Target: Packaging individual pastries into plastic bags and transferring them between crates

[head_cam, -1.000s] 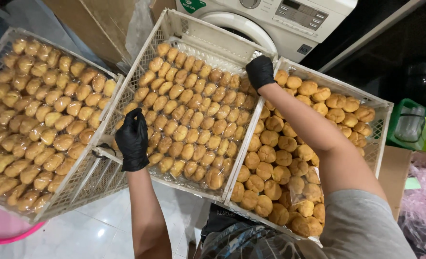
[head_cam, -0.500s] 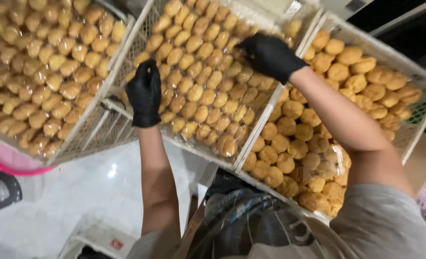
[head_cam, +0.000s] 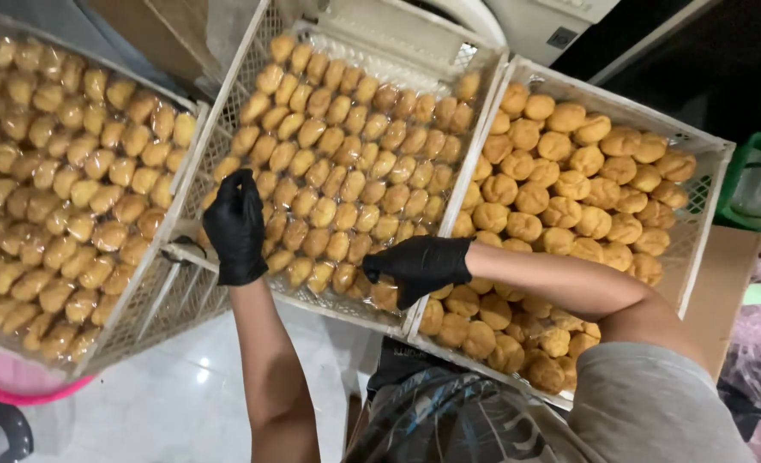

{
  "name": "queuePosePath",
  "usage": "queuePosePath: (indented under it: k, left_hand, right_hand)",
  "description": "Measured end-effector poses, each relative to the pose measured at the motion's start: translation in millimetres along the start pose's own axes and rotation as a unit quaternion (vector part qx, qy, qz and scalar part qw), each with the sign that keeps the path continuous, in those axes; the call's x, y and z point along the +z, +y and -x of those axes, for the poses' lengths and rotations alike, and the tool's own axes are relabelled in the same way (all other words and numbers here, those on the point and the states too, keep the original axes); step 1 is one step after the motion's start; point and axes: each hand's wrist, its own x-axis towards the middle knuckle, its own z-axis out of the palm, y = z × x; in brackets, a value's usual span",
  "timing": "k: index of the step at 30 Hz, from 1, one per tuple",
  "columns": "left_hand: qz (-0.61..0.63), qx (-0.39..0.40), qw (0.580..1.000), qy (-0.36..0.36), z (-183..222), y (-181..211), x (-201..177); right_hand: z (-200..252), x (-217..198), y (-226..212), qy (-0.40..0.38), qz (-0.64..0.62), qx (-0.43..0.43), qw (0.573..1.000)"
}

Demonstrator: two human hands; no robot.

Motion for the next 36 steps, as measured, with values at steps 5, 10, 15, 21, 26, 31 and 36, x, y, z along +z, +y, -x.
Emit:
queuePosePath:
  k: [5, 10, 15, 21, 26, 31, 36]
  left_hand:
    - [-0.009, -0.027, 1.000, -0.001, 4.6, -8.4, 1.8]
    - [-0.003, -0.026, 1.000, 0.001, 1.6, -4.3, 0.9]
    - [-0.017, -0.028, 0.999, -0.002, 4.7, -8.9, 3.2]
    - [-0.008, -0.027, 1.000, -0.008, 2.5, -6.1, 1.3]
    - [-0.047, 0.043, 0.998, 0.009, 3.5, 2.1, 0.0]
    - [-0.059, 0.068, 0.996, 0.016, 2.9, -1.2, 0.5]
    - [-0.051, 0.057, 0.997, 0.020, 5.3, -6.6, 1.8]
  right_hand:
    - [-41.6, -78.9, -27.2, 0.008, -0.213, 0.155, 0.965]
    - [-50.9, -130.7, -25.9, 0.189, -0.273, 0.237, 0.913]
    - [-35.3, -151.1, -9.9, 0.296, -0.362, 0.272, 0.841]
    - [-4.9, -161.6, 53.6, 0.408, -0.500, 0.219, 0.732]
    - [0.3, -179.4, 59.1, 0.430, -0.587, 0.341, 0.595]
    - [-1.5, -191.3, 47.1, 0.427, -0.590, 0.328, 0.601]
    - [6.9, -208.8, 70.9, 0.370, -0.511, 0.328, 0.704]
